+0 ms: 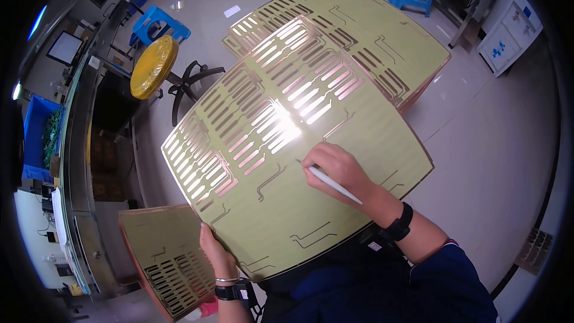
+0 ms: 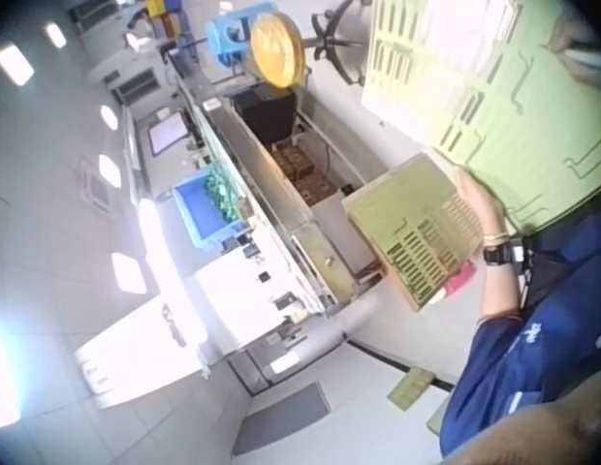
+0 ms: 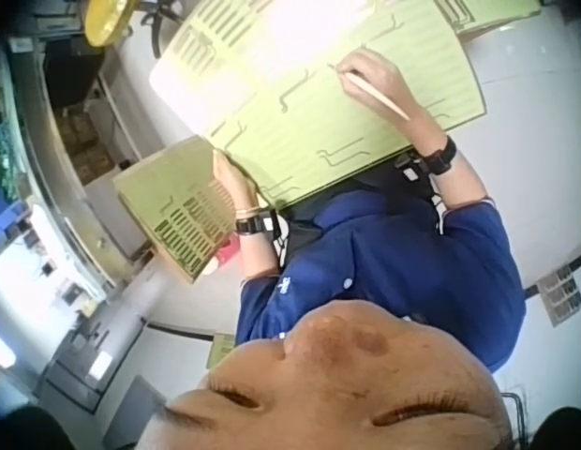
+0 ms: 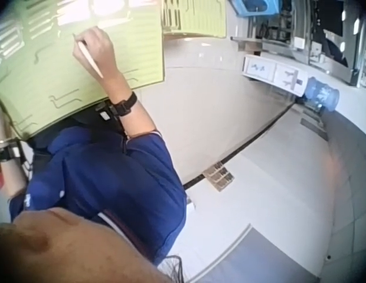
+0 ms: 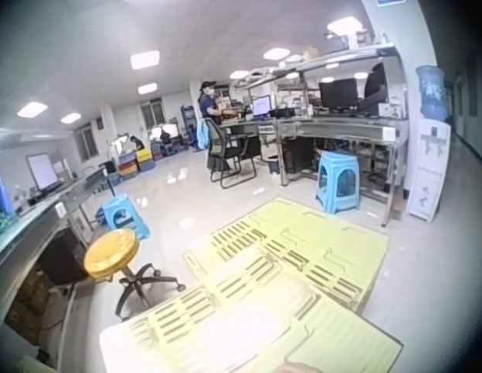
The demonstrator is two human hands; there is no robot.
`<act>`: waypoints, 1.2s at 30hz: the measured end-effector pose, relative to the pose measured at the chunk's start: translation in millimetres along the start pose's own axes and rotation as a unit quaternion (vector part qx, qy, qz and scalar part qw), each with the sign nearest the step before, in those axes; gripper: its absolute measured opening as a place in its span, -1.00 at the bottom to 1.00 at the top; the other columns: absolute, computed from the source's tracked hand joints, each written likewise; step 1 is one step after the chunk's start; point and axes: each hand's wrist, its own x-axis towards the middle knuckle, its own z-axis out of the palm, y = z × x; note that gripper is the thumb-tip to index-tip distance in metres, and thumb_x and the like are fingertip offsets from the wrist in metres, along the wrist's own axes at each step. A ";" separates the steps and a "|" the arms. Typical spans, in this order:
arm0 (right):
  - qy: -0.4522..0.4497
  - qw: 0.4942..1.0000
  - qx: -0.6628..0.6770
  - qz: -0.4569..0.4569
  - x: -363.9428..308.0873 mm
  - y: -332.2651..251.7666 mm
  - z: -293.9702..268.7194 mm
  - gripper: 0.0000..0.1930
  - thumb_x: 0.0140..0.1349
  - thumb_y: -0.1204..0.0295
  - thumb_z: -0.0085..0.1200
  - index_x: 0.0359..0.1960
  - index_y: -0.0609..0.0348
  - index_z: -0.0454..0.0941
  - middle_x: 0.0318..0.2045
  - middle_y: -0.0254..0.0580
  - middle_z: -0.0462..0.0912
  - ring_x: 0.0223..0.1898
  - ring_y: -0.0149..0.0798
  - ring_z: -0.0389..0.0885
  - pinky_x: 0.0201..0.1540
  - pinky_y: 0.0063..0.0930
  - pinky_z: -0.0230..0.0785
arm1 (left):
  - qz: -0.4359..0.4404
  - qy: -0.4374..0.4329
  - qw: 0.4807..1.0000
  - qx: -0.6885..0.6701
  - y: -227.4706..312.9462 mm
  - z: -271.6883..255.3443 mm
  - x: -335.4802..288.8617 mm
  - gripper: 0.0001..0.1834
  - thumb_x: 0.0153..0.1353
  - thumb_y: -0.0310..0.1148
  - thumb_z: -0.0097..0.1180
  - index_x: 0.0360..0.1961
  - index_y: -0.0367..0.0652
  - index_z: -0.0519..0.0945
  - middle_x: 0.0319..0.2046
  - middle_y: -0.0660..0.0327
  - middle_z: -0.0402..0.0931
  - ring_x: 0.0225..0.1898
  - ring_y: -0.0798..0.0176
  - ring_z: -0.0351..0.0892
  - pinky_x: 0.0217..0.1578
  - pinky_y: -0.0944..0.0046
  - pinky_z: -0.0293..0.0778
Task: Marking specific areas on flexible yellow circuit boards with a white pen as part of a quality check or assembly process.
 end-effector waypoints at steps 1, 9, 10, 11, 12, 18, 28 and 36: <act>0.000 1.000 0.001 0.000 2.0 -2.7 -0.3 -0.85 -0.09 0.65 0.12 -0.49 0.19 0.41 -0.53 -0.18 0.47 -0.49 -0.14 0.49 -0.42 -0.38 0.37 | -0.001 0.002 1.000 -0.004 0.8 1.2 -0.5 -0.58 0.39 -0.18 -0.23 -0.06 -0.36 0.47 -0.14 0.16 0.51 -0.16 0.33 0.44 -0.09 0.32 0.36; 0.008 0.998 0.003 0.066 4.9 -8.2 2.4 -0.85 -0.08 0.63 0.12 -0.52 0.20 0.39 -0.60 -0.17 0.41 -0.55 -0.13 0.45 -0.47 -0.37 0.32 | 0.000 0.011 1.000 0.006 1.4 0.4 -0.4 -0.58 0.39 -0.18 -0.22 -0.06 -0.36 0.47 -0.14 0.17 0.52 -0.17 0.34 0.45 -0.09 0.33 0.36; 0.008 0.998 0.003 0.066 4.1 -7.8 3.0 -0.85 -0.08 0.63 0.12 -0.52 0.20 0.39 -0.60 -0.17 0.41 -0.55 -0.13 0.45 -0.47 -0.37 0.32 | -0.004 0.010 1.000 0.009 1.7 0.4 -0.7 -0.58 0.39 -0.18 -0.22 -0.06 -0.36 0.47 -0.14 0.17 0.51 -0.17 0.35 0.45 -0.09 0.33 0.36; 0.014 0.998 0.003 0.069 3.1 -6.8 4.0 -0.86 -0.08 0.63 0.12 -0.52 0.20 0.39 -0.60 -0.17 0.41 -0.55 -0.13 0.45 -0.47 -0.37 0.33 | -0.007 0.008 1.000 0.011 2.1 0.3 -0.4 -0.58 0.39 -0.18 -0.21 -0.06 -0.36 0.48 -0.14 0.17 0.51 -0.17 0.36 0.44 -0.09 0.33 0.36; 0.020 0.997 0.002 0.072 2.8 -6.2 4.4 -0.86 -0.07 0.63 0.11 -0.52 0.20 0.39 -0.60 -0.17 0.41 -0.54 -0.13 0.45 -0.46 -0.36 0.33 | -0.006 0.008 1.000 0.011 1.1 -0.3 0.5 -0.58 0.39 -0.18 -0.21 -0.06 -0.36 0.48 -0.14 0.17 0.51 -0.17 0.36 0.44 -0.09 0.33 0.36; 0.007 0.999 0.014 0.038 2.1 -2.4 2.0 -0.86 -0.07 0.64 0.11 -0.52 0.21 0.39 -0.58 -0.17 0.43 -0.51 -0.13 0.46 -0.44 -0.37 0.34 | -0.008 0.011 1.000 -0.003 0.3 0.8 0.1 -0.59 0.39 -0.19 -0.21 -0.07 -0.36 0.48 -0.14 0.18 0.51 -0.17 0.36 0.44 -0.10 0.33 0.36; 0.006 0.999 0.012 0.041 2.9 -3.5 2.3 -0.85 -0.09 0.64 0.12 -0.52 0.19 0.38 -0.59 -0.19 0.43 -0.53 -0.14 0.46 -0.43 -0.36 0.35 | -0.012 0.023 1.000 0.002 0.1 1.9 -0.9 -0.63 0.40 -0.23 -0.22 -0.11 -0.35 0.47 -0.19 0.16 0.49 -0.19 0.33 0.43 -0.10 0.31 0.36; 0.029 0.997 -0.004 0.066 1.7 -4.9 3.9 -0.86 -0.08 0.65 0.11 -0.53 0.19 0.39 -0.59 -0.18 0.42 -0.54 -0.14 0.45 -0.47 -0.38 0.34 | -0.006 0.013 1.000 -0.005 -1.7 -1.2 0.5 -0.62 0.39 -0.22 -0.22 -0.11 -0.35 0.47 -0.20 0.17 0.50 -0.21 0.33 0.43 -0.12 0.32 0.36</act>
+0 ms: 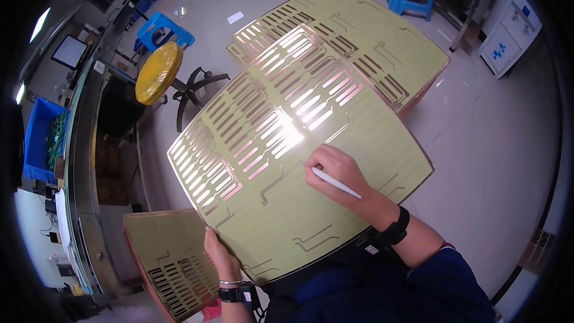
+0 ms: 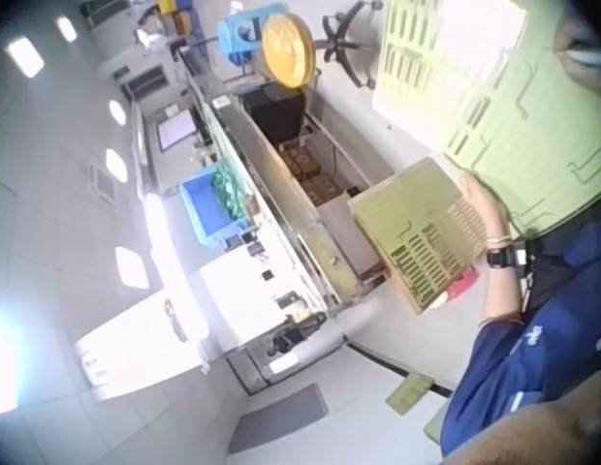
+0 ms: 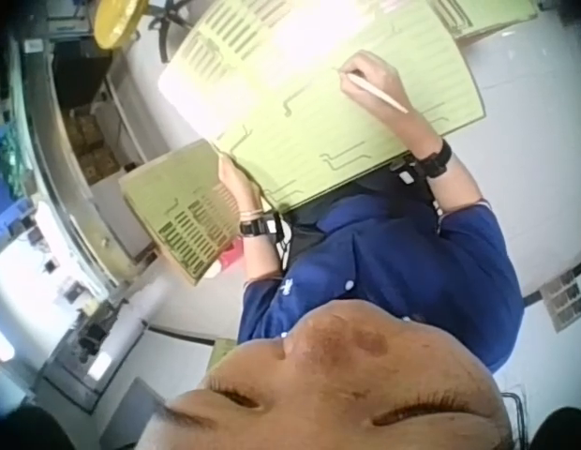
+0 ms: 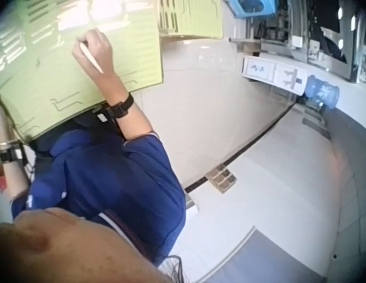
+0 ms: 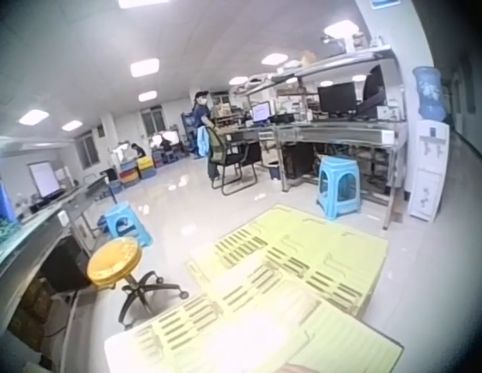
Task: Marking specific areas on flexible yellow circuit boards with a white pen as part of a quality check or assembly process.
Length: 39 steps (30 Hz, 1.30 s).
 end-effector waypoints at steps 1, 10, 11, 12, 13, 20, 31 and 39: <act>0.000 1.000 -0.001 0.000 -0.1 0.3 0.9 -0.86 -0.08 0.65 0.11 -0.53 0.19 0.39 -0.59 -0.18 0.42 -0.54 -0.14 0.45 -0.47 -0.38 0.34 | 0.002 0.007 1.000 -0.005 1.4 2.3 -1.4 -0.63 0.39 -0.22 -0.22 -0.11 -0.35 0.47 -0.19 0.17 0.50 -0.21 0.33 0.43 -0.11 0.32 0.36; 0.026 0.997 0.070 0.034 -3.9 0.1 -37.6 -0.91 0.00 0.60 0.10 -0.43 0.24 0.46 -0.49 -0.18 0.51 -0.45 -0.24 0.53 -0.35 -0.46 0.39 | -0.005 -0.008 1.000 0.007 3.5 4.4 -1.5 -0.61 0.40 -0.21 -0.24 -0.07 -0.37 0.45 -0.14 0.14 0.50 -0.15 0.33 0.46 -0.10 0.33 0.37; 0.042 0.996 0.050 0.065 -3.9 0.1 -50.3 -0.90 0.01 0.59 0.10 -0.41 0.24 0.48 -0.45 -0.18 0.53 -0.42 -0.25 0.53 -0.33 -0.48 0.39 | -0.005 -0.006 1.000 0.001 4.0 2.2 -1.9 -0.60 0.40 -0.21 -0.25 -0.07 -0.37 0.45 -0.14 0.14 0.50 -0.15 0.32 0.46 -0.10 0.33 0.37; 0.058 0.993 0.029 0.097 -4.2 2.9 -62.5 -0.89 0.02 0.58 0.10 -0.38 0.25 0.49 -0.42 -0.17 0.55 -0.40 -0.26 0.54 -0.31 -0.50 0.39 | -0.005 -0.006 1.000 -0.006 4.0 1.0 -1.1 -0.60 0.40 -0.21 -0.25 -0.06 -0.37 0.45 -0.13 0.14 0.50 -0.15 0.31 0.46 -0.09 0.33 0.37; 0.074 0.992 0.005 0.107 -5.6 10.4 -70.1 -0.90 0.03 0.59 0.09 -0.38 0.25 0.50 -0.40 -0.17 0.55 -0.39 -0.26 0.54 -0.30 -0.50 0.39 | -0.012 -0.016 1.000 -0.008 2.4 -2.3 0.8 -0.59 0.40 -0.20 -0.24 -0.05 -0.37 0.45 -0.12 0.14 0.50 -0.14 0.30 0.46 -0.08 0.33 0.36; 0.023 0.998 -0.043 0.031 -13.2 21.4 -74.9 -0.88 0.01 0.61 0.12 -0.38 0.23 0.49 -0.41 -0.16 0.55 -0.37 -0.19 0.55 -0.30 -0.43 0.42 | -0.010 -0.015 1.000 0.010 3.3 2.8 1.9 -0.57 0.39 -0.18 -0.22 -0.04 -0.39 0.44 -0.09 0.12 0.49 -0.13 0.30 0.45 -0.08 0.33 0.36; 0.039 0.996 -0.076 -0.035 -12.2 31.1 -70.0 -0.84 -0.05 0.63 0.13 -0.39 0.20 0.47 -0.41 -0.19 0.55 -0.35 -0.14 0.54 -0.25 -0.36 0.40 | -0.010 0.010 0.999 0.038 11.9 11.9 -6.3 -0.54 0.39 -0.20 -0.26 0.01 -0.44 0.42 -0.07 0.07 0.47 -0.12 0.28 0.46 -0.09 0.31 0.39; 0.038 0.993 -0.092 -0.062 -13.5 35.1 -69.4 -0.81 -0.09 0.64 0.14 -0.40 0.20 0.47 -0.37 -0.21 0.56 -0.31 -0.15 0.54 -0.23 -0.36 0.40 | -0.010 -0.007 0.999 0.035 10.3 11.2 -4.7 -0.53 0.40 -0.19 -0.28 0.04 -0.44 0.39 -0.03 0.05 0.45 -0.08 0.25 0.46 -0.05 0.30 0.38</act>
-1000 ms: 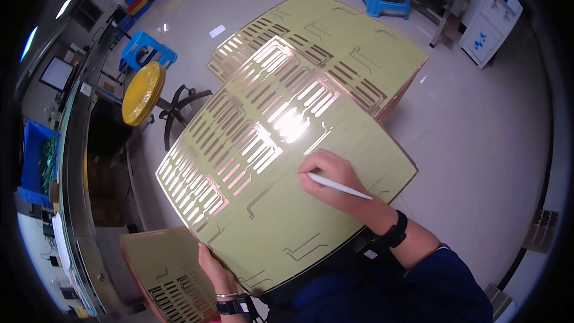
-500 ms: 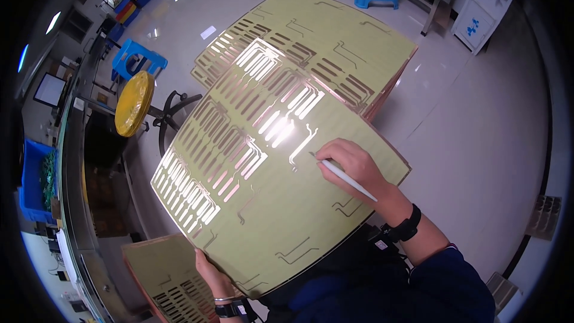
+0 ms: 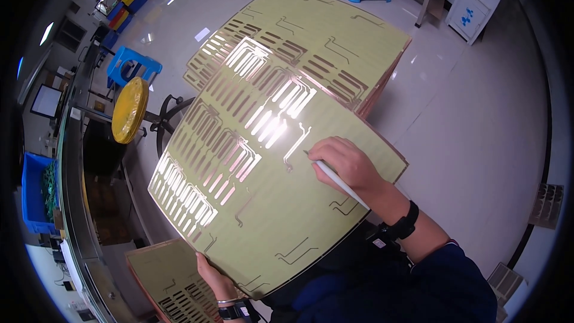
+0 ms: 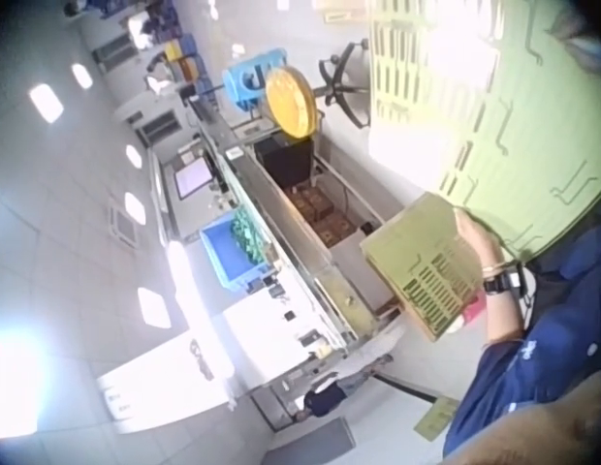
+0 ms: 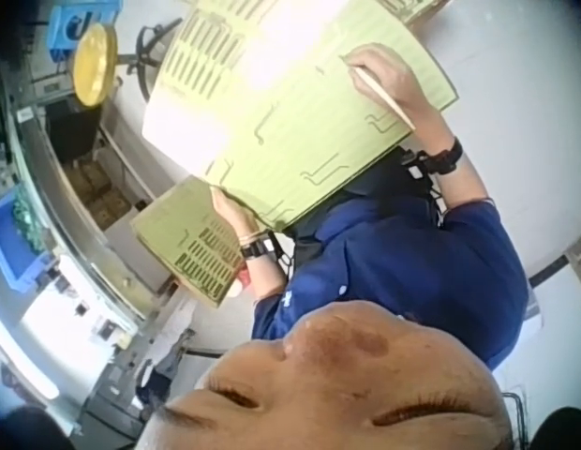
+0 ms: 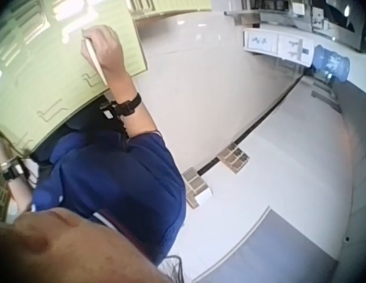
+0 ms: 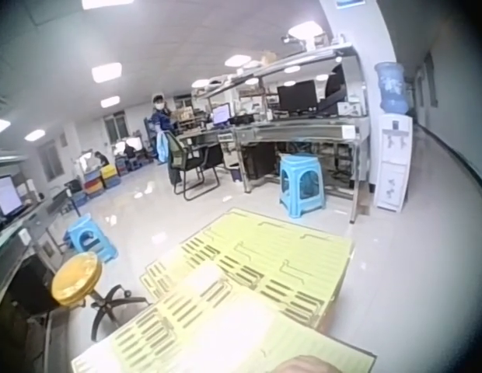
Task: Marking specific areas on flexible yellow circuit boards with a white pen as part of a quality check or assembly process.
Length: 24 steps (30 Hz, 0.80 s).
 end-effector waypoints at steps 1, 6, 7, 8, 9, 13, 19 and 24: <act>0.003 1.000 -0.002 -0.001 -0.1 0.4 0.7 -0.80 -0.10 0.65 0.14 -0.39 0.20 0.47 -0.36 -0.21 0.56 -0.31 -0.15 0.55 -0.23 -0.36 0.40 | 0.000 -0.003 1.000 -0.007 1.1 1.2 -1.4 -0.52 0.40 -0.19 -0.28 0.05 -0.44 0.38 -0.02 0.05 0.45 -0.08 0.24 0.45 -0.04 0.30 0.38; 0.005 1.000 -0.005 0.000 -1.3 3.1 2.7 -0.79 -0.10 0.65 0.14 -0.37 0.20 0.49 -0.34 -0.20 0.57 -0.30 -0.15 0.55 -0.22 -0.37 0.41 | -0.008 -0.002 1.000 0.002 3.7 1.8 -2.7 -0.51 0.41 -0.17 -0.31 0.07 -0.42 0.37 -0.01 0.05 0.43 -0.05 0.22 0.44 -0.02 0.26 0.37; 0.009 1.000 -0.010 -0.002 -1.1 3.2 3.8 -0.79 -0.09 0.65 0.15 -0.36 0.20 0.49 -0.33 -0.20 0.57 -0.30 -0.15 0.56 -0.22 -0.37 0.41 | -0.008 -0.004 1.000 0.006 4.2 2.0 -3.1 -0.51 0.41 -0.16 -0.32 0.07 -0.40 0.38 -0.01 0.04 0.43 -0.03 0.20 0.43 0.01 0.23 0.37; 0.012 1.000 -0.016 -0.003 -1.1 3.4 4.4 -0.79 -0.08 0.65 0.15 -0.36 0.20 0.49 -0.33 -0.19 0.58 -0.29 -0.16 0.56 -0.22 -0.37 0.41 | -0.008 -0.004 1.000 0.006 5.0 2.7 -3.9 -0.51 0.41 -0.16 -0.32 0.07 -0.40 0.38 -0.01 0.04 0.43 -0.03 0.20 0.43 0.01 0.23 0.37; 0.013 1.000 -0.016 -0.003 -1.2 3.6 5.0 -0.79 -0.08 0.65 0.15 -0.36 0.20 0.49 -0.33 -0.19 0.58 -0.29 -0.16 0.56 -0.22 -0.37 0.41 | -0.007 -0.002 1.000 0.004 6.0 3.6 -4.6 -0.51 0.41 -0.16 -0.32 0.07 -0.40 0.38 -0.01 0.04 0.43 -0.03 0.20 0.43 0.01 0.23 0.37; 0.012 1.000 0.000 0.009 -0.1 2.9 1.6 -0.81 -0.06 0.65 0.15 -0.36 0.20 0.50 -0.35 -0.19 0.59 -0.30 -0.15 0.57 -0.22 -0.39 0.43 | -0.004 -0.004 1.000 0.009 2.2 0.3 -1.8 -0.52 0.41 -0.17 -0.31 0.06 -0.39 0.39 -0.01 0.05 0.43 -0.04 0.21 0.44 0.00 0.24 0.37; 0.020 0.998 0.038 0.040 -0.9 0.7 0.7 -0.84 -0.02 0.62 0.15 -0.35 0.23 0.52 -0.35 -0.16 0.60 -0.32 -0.17 0.59 -0.26 -0.44 0.44 | -0.017 0.000 1.000 -0.019 5.2 1.9 -5.7 -0.55 0.40 -0.20 -0.27 0.03 -0.40 0.40 -0.05 0.09 0.47 -0.09 0.28 0.45 -0.04 0.30 0.36; -0.004 0.961 0.116 0.252 -0.8 -17.3 -14.7 -0.82 0.13 0.56 0.11 -0.22 0.30 0.55 -0.33 -0.06 0.62 -0.35 -0.27 0.61 -0.27 -0.53 0.42 | -0.032 -0.017 0.998 -0.042 -9.6 -14.0 9.6 -0.58 0.39 -0.21 -0.25 0.00 -0.39 0.43 -0.07 0.12 0.48 -0.10 0.30 0.44 -0.04 0.30 0.35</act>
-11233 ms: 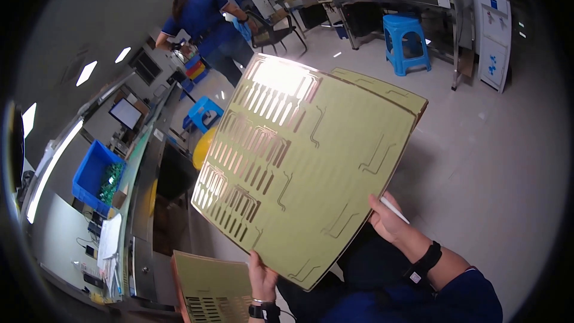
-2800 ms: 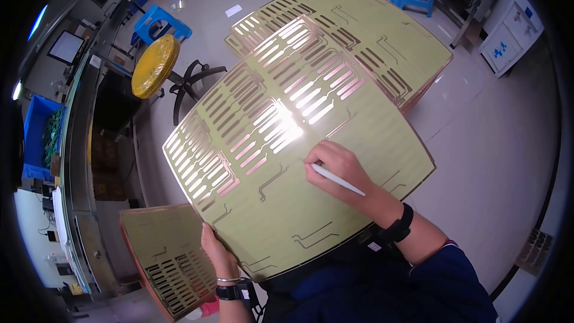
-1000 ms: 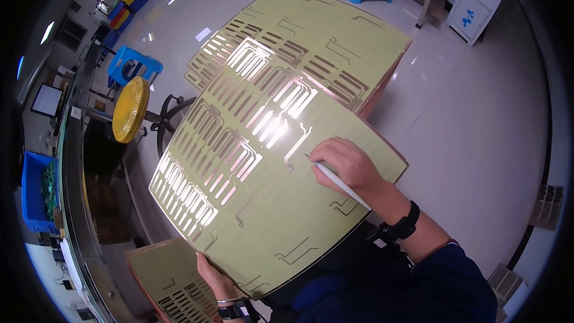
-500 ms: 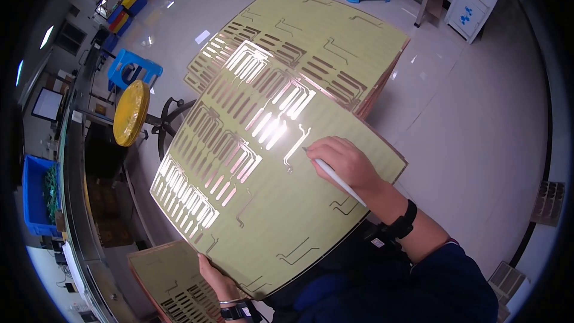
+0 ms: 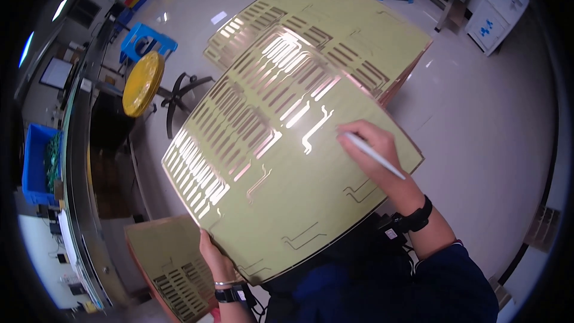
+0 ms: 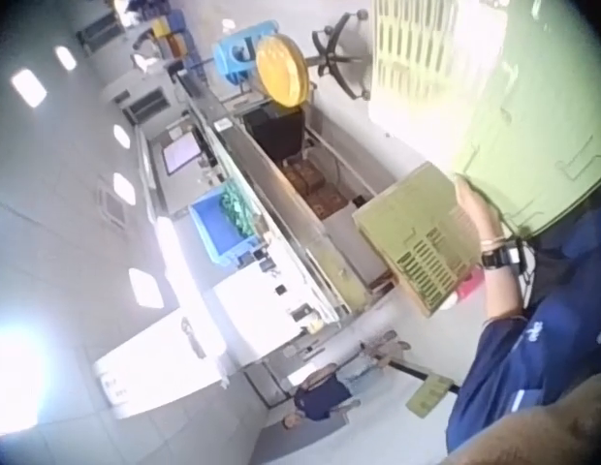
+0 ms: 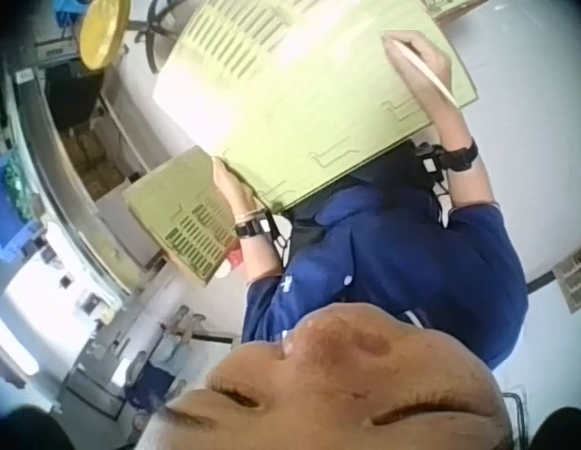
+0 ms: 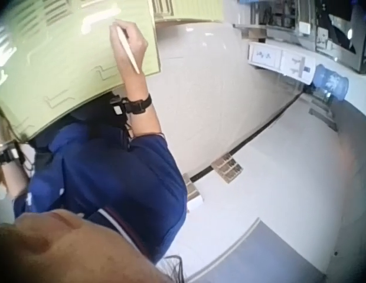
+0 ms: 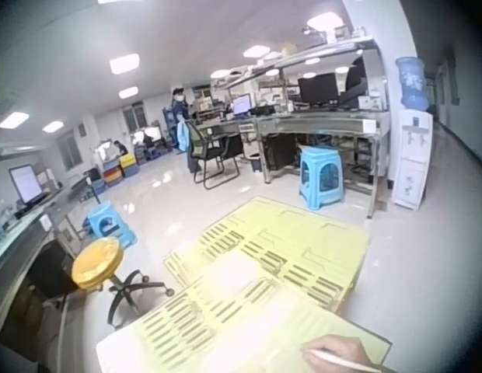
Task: Marking specific areas on flexible yellow circuit boards with a white pen as part of a quality check or assembly process.
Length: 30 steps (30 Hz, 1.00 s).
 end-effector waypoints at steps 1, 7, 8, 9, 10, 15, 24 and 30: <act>-0.014 1.000 0.002 0.000 0.0 -1.5 3.2 -0.82 0.13 0.56 0.11 -0.22 0.30 0.55 -0.33 -0.06 0.62 -0.35 -0.27 0.61 -0.27 -0.53 0.42 | -0.018 -0.011 1.000 -0.012 0.7 -0.7 1.1 -0.59 0.39 -0.22 -0.24 -0.01 -0.39 0.43 -0.08 0.13 0.48 -0.11 0.30 0.44 -0.04 0.30 0.35; 0.033 0.925 -0.344 -0.156 6.0 6.7 17.6 -0.65 0.22 0.53 -0.06 0.06 0.19 0.41 -0.04 0.01 0.52 0.02 -0.01 0.48 0.24 -0.11 0.11 | -0.030 -0.004 0.999 -0.011 0.5 -1.8 4.3 -0.62 0.39 -0.24 -0.22 -0.07 -0.37 0.46 -0.14 0.15 0.49 -0.14 0.32 0.44 -0.07 0.30 0.35; 0.027 0.925 -0.344 -0.156 1.7 9.8 29.4 -0.65 0.22 0.53 -0.06 0.06 0.19 0.41 -0.04 0.01 0.52 0.02 -0.01 0.48 0.24 -0.11 0.11 | -0.035 -0.010 0.999 -0.018 0.5 -1.1 5.4 -0.62 0.39 -0.24 -0.22 -0.07 -0.37 0.46 -0.14 0.15 0.49 -0.15 0.32 0.44 -0.08 0.30 0.35; -0.034 0.919 -0.350 -0.177 -4.5 7.7 45.9 -0.64 0.22 0.50 -0.09 0.09 0.18 0.39 0.01 0.02 0.48 0.09 -0.01 0.42 0.29 -0.06 0.00 | -0.039 -0.016 0.999 -0.026 1.0 -1.2 5.2 -0.62 0.38 -0.24 -0.21 -0.07 -0.37 0.46 -0.14 0.15 0.50 -0.16 0.32 0.44 -0.09 0.31 0.36; -0.094 0.909 -0.355 -0.197 -12.4 3.4 63.4 -0.62 0.23 0.47 -0.12 0.11 0.17 0.38 0.06 0.04 0.44 0.16 -0.01 0.35 0.33 -0.01 -0.11 | -0.042 -0.013 0.999 -0.027 1.6 -2.9 5.1 -0.62 0.38 -0.24 -0.21 -0.07 -0.37 0.46 -0.14 0.15 0.50 -0.16 0.32 0.44 -0.09 0.31 0.36; -0.487 0.757 -0.074 -0.429 -124.9 -32.2 145.2 -0.64 0.15 0.31 -0.04 0.00 0.05 0.47 0.06 -0.13 0.45 0.22 -0.16 0.30 0.30 -0.11 0.04 | -0.082 -0.041 0.993 -0.077 -4.9 -13.4 13.6 -0.64 0.38 -0.24 -0.18 -0.10 -0.35 0.48 -0.16 0.15 0.51 -0.17 0.30 0.47 -0.11 0.29 0.38; -0.076 0.946 -0.211 -0.235 -47.3 26.7 37.4 -0.69 0.11 0.45 0.02 -0.07 0.12 0.53 -0.03 0.00 0.50 0.00 -0.03 0.46 0.08 -0.26 0.31 | -0.093 -0.122 0.978 -0.143 0.0 -37.8 -5.7 -0.71 0.38 -0.27 -0.19 -0.08 -0.26 0.43 -0.20 0.21 0.52 -0.19 0.35 0.54 -0.22 0.34 0.51; 0.149 0.918 -0.366 -0.028 -34.6 36.2 -92.3 -0.67 0.30 0.36 -0.11 0.07 0.18 0.41 -0.02 0.07 0.51 -0.04 0.04 0.50 0.04 -0.24 0.32 | -0.169 -0.139 0.976 -0.019 -8.1 -62.9 -37.9 -0.70 0.38 -0.19 -0.17 -0.03 -0.12 0.44 -0.19 0.29 0.52 -0.19 0.36 0.50 -0.22 0.30 0.46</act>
